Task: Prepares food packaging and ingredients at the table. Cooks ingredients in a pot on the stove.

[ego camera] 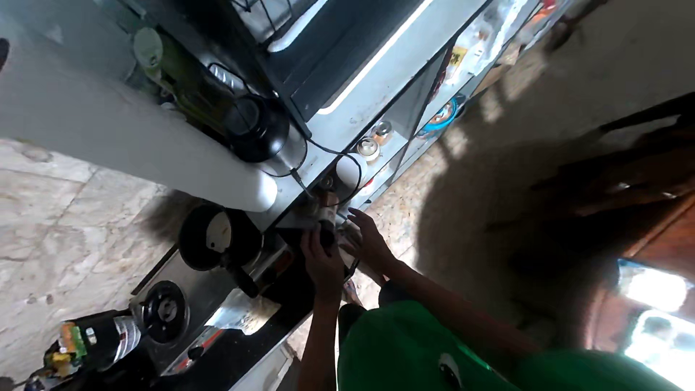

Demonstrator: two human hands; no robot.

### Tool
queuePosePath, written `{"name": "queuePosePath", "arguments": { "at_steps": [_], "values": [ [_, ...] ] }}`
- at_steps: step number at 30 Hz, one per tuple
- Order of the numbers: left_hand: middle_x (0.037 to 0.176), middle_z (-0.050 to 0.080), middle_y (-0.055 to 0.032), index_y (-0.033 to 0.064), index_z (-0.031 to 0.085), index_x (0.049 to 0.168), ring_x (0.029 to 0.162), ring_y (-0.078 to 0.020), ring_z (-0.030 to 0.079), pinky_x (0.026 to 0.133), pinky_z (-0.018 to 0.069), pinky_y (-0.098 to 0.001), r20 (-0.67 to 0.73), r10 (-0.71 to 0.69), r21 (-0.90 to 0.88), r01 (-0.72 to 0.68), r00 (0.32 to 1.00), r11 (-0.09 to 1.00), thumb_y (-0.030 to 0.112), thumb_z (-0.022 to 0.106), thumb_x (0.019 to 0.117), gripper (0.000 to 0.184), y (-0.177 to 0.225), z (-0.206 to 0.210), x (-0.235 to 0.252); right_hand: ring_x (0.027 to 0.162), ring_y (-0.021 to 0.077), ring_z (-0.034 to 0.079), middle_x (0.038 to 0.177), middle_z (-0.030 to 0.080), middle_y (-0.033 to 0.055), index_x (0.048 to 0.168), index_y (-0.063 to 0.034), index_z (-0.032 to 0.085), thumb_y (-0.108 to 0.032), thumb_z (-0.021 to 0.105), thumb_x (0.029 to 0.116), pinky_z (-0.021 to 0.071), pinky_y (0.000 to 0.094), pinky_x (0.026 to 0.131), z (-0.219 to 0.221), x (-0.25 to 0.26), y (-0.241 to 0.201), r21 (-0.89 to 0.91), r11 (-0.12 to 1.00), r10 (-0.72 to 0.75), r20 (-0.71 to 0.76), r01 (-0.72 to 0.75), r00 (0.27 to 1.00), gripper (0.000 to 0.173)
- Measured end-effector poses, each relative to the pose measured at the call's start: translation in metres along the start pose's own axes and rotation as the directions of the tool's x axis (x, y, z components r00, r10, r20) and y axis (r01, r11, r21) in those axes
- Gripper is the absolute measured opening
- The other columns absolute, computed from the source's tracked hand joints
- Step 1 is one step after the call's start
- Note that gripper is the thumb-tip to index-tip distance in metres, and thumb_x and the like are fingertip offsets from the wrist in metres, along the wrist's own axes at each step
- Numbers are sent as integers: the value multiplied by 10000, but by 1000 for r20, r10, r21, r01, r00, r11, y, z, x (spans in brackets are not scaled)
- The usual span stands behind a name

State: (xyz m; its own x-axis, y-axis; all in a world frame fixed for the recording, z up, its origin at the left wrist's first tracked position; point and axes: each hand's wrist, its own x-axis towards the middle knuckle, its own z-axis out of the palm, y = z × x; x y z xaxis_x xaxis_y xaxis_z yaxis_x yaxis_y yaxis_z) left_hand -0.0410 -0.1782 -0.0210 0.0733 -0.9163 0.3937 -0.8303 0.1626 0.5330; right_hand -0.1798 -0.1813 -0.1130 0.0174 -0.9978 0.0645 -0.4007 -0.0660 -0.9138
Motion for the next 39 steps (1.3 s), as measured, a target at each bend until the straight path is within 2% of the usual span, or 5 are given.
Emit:
{"name": "queuePosePath", "arguments": {
  "at_steps": [3,12,23,30,39],
  "values": [
    [1306,608,-251,-16,651,1301,1159,-276,642,945,573,-365,81,-46,-134,56,996,989,339,867,802,649,16,-35,-12,1499,301,374,1573,468,129,1483,-84,521,-449,754,876,292,527,1247,-8,-2,-21,26,993,-118,147,116,982,745],
    [1400,569,-188,-102,336,1468,1304,-224,555,1120,467,-405,310,-25,-814,279,950,510,455,449,1071,693,-6,-76,-15,1083,107,675,1166,709,88,1360,0,561,-373,781,868,560,348,982,3,-35,-103,215,972,-8,429,-93,903,656],
    [1070,668,-111,-79,575,1220,961,-111,657,870,578,-294,180,-232,-792,281,956,541,326,448,1082,446,-36,-154,-7,1029,96,693,1130,725,92,1352,26,569,-448,810,823,578,340,937,68,-53,-167,111,992,-99,335,65,937,750],
    [1019,716,-141,-14,657,1216,900,-201,703,846,599,-402,626,-371,-596,727,686,341,443,386,1101,544,-87,-247,33,1175,340,635,1242,667,196,1289,-8,620,-283,868,762,517,526,1018,87,-41,-212,-105,943,-227,488,315,843,645],
    [1218,685,-141,-19,565,1339,1063,-234,681,953,565,-408,248,-311,-839,364,917,404,553,199,1091,723,-176,-272,13,1028,230,705,1169,698,118,1424,-92,461,-471,758,889,588,499,906,119,-4,-287,-248,959,-64,280,137,958,720]
  ]
}}
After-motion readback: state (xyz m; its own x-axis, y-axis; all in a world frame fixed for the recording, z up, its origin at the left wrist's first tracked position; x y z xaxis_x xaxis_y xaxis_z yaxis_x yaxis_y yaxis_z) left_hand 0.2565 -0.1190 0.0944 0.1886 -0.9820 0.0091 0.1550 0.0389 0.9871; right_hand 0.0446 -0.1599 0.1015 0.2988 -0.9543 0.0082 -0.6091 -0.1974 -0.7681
